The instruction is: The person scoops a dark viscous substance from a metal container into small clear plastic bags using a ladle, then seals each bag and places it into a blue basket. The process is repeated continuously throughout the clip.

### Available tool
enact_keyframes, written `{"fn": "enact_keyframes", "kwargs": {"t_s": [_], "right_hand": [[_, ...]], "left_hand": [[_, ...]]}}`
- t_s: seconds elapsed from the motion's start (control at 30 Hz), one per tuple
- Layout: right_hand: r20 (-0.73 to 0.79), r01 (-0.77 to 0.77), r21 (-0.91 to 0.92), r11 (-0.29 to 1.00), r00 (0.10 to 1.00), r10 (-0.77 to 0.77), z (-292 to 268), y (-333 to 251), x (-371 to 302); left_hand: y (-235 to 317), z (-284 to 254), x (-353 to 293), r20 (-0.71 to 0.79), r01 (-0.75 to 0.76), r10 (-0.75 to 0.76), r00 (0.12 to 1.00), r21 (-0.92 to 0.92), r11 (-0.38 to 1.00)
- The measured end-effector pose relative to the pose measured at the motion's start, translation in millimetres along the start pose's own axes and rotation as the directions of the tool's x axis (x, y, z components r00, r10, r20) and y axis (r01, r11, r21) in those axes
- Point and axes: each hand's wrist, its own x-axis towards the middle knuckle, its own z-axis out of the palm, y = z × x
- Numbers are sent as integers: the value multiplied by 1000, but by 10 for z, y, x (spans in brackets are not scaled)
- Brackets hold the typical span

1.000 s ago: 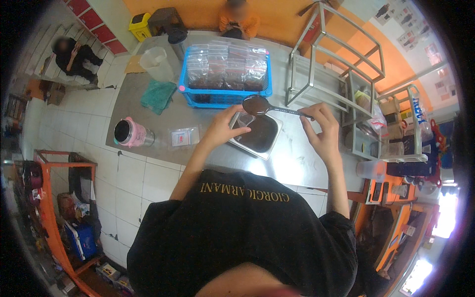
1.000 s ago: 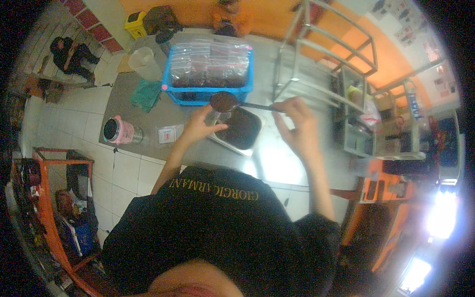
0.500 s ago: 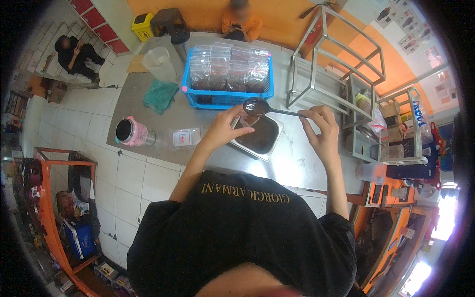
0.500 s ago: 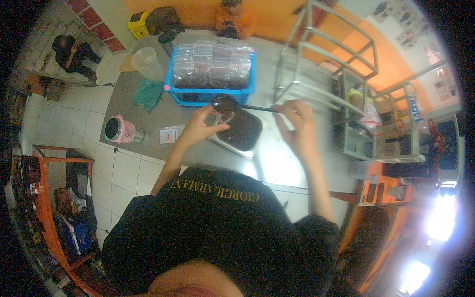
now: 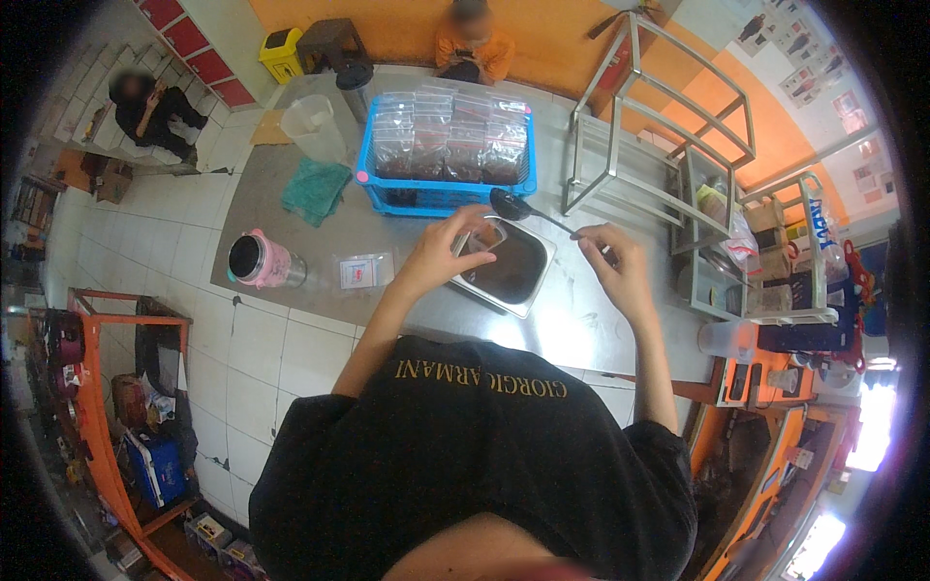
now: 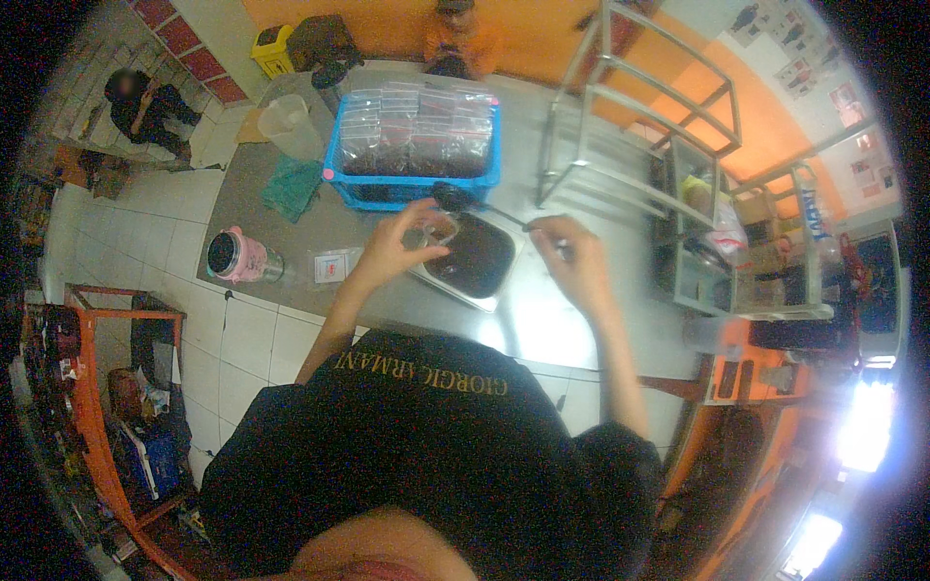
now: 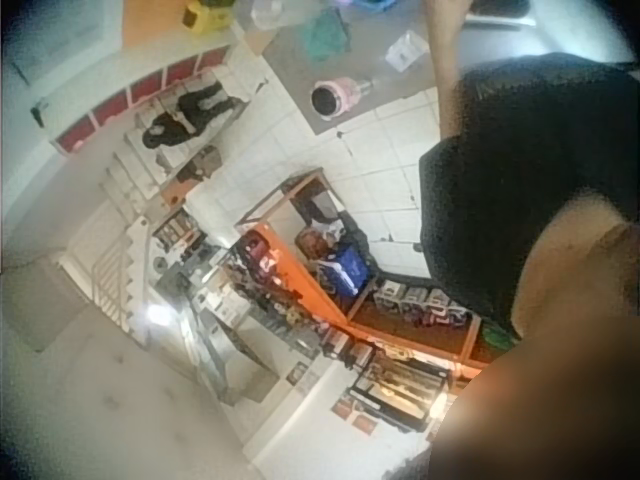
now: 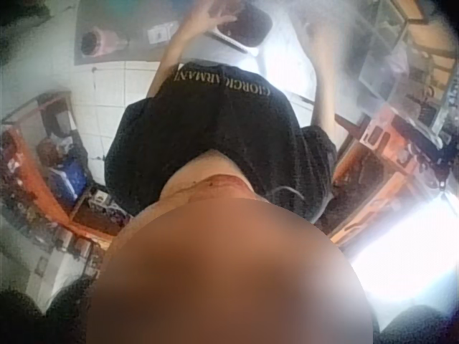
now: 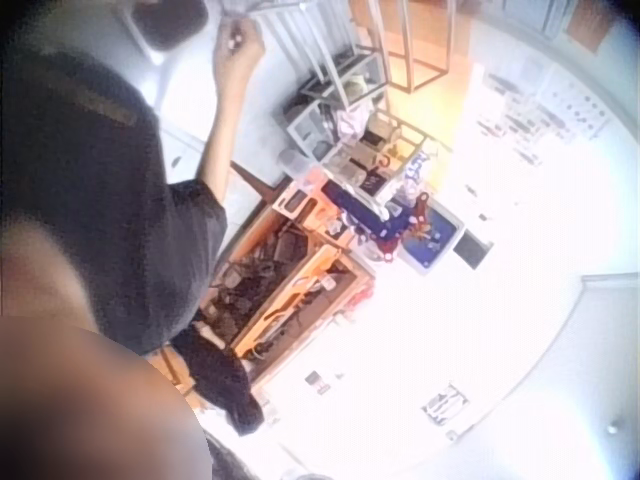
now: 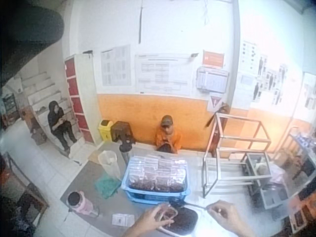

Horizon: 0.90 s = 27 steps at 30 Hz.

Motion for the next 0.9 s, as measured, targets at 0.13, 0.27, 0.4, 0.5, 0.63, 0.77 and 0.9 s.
{"fn": "enact_keyframes", "kwargs": {"t_s": [0.13,0.27,0.4,0.5,0.63,0.77,0.9], "right_hand": [[86,-119,97,988,990,111,147,424,-66],[114,-304,-32,952,945,306,394,765,-212],[-12,28,-408,913,999,-36,652,638,-294],[-184,226,-79,971,954,-237,797,338,-212],[-134,204,301,931,976,-171,865,36,-111],[-74,176,383,907,984,-160,878,-78,-78],[-88,200,378,904,980,-180,910,-163,-90]], "left_hand": [[-185,6,-64,-9,28,-28,1000,34,999],[-298,-53,-73,75,-87,70,995,262,961],[-106,-54,-82,23,-158,157,987,270,950],[105,-92,-40,53,-221,216,975,298,929],[302,-156,-66,160,-70,51,986,115,991],[370,-173,-108,26,-139,137,990,89,986],[389,-208,-175,-51,-38,37,998,-23,999]]}}
